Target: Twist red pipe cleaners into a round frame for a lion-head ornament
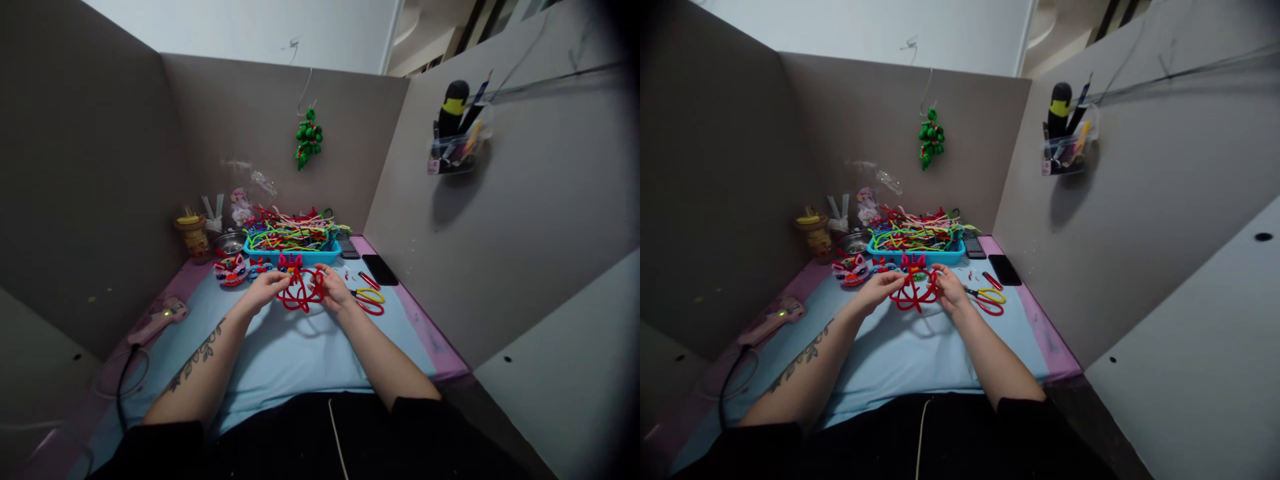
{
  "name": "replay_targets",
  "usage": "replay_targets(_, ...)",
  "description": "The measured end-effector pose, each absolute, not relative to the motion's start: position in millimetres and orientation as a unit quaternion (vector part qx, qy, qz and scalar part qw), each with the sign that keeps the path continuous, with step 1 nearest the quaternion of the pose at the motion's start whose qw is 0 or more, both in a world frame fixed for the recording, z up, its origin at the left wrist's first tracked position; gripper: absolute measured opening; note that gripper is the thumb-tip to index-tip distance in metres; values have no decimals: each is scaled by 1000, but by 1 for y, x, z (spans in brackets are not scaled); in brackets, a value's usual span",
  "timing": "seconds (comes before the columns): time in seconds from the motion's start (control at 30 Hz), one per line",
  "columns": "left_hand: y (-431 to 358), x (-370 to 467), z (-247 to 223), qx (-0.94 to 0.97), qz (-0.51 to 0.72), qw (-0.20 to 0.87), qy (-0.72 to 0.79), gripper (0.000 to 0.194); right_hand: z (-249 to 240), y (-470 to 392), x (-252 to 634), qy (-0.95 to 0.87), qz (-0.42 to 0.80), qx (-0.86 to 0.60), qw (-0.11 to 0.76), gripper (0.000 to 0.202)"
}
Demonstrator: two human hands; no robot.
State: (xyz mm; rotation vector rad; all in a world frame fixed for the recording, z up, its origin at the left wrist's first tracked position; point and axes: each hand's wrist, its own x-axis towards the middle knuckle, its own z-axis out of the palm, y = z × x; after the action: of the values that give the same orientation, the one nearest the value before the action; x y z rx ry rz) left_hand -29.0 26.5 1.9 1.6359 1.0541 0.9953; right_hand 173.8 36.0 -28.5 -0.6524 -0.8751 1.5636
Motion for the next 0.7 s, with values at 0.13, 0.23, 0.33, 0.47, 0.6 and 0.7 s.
replay_targets(0.13,25,-28,3,674,389,463,424,36,-31,37,172,-387,658,-294,575,42)
replay_targets(0.23,25,-29,4,680,393,457,419,34,-29,38,175,-413,622,-314,586,40)
replay_targets(0.33,25,-31,5,699,382,436,418,32,-25,39,182,-451,540,-333,628,31)
replay_targets(0.47,23,-32,7,736,349,422,398,30,-19,35,189,-573,420,-355,607,19)
replay_targets(0.6,18,-31,11,752,298,448,382,31,-10,22,188,-716,372,-311,502,26)
replay_targets(0.7,15,-31,13,749,254,494,362,29,-2,14,185,-768,353,-294,446,28)
